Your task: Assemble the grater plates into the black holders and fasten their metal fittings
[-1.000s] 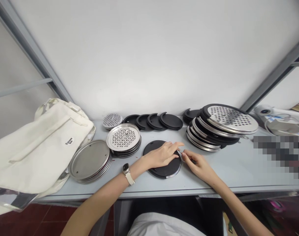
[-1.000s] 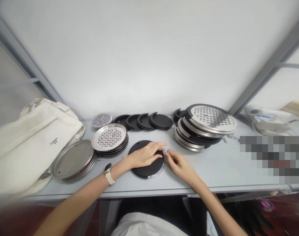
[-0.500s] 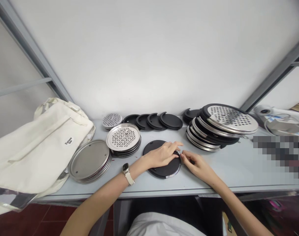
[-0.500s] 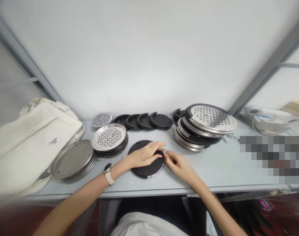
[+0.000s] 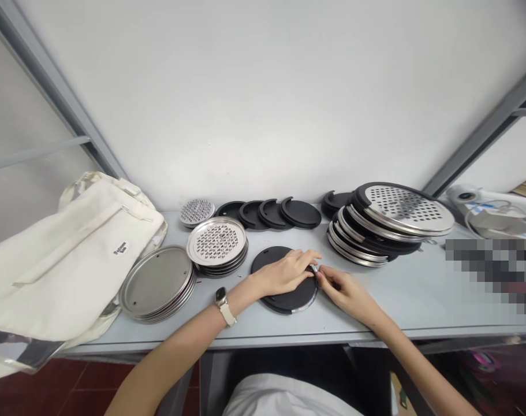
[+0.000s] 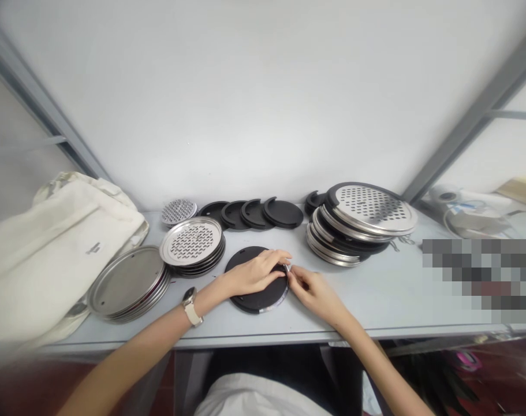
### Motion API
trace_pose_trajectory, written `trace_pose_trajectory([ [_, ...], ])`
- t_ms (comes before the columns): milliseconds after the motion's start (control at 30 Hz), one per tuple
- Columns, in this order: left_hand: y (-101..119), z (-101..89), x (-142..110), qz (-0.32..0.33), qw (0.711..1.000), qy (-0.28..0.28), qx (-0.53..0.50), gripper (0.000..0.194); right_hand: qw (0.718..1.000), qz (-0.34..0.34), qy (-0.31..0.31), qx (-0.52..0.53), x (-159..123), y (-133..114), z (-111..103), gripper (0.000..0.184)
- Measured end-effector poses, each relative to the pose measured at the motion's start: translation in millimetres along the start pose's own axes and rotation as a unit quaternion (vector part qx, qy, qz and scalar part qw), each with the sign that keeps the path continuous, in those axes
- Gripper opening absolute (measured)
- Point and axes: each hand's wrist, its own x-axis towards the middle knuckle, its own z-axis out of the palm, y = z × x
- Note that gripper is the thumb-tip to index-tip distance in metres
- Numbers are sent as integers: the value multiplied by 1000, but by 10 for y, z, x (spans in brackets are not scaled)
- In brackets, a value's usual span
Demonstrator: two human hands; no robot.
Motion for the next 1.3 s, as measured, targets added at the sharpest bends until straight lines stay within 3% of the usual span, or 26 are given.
trace_pose_trajectory([
  [467,19,-33,19,25,999,3,47,23,1000,3,-1,-10,-9,5,13,31],
  [1300,35,-58,22,7,997,-1,78,20,999,-3,24,-30,8,-30,12,29],
])
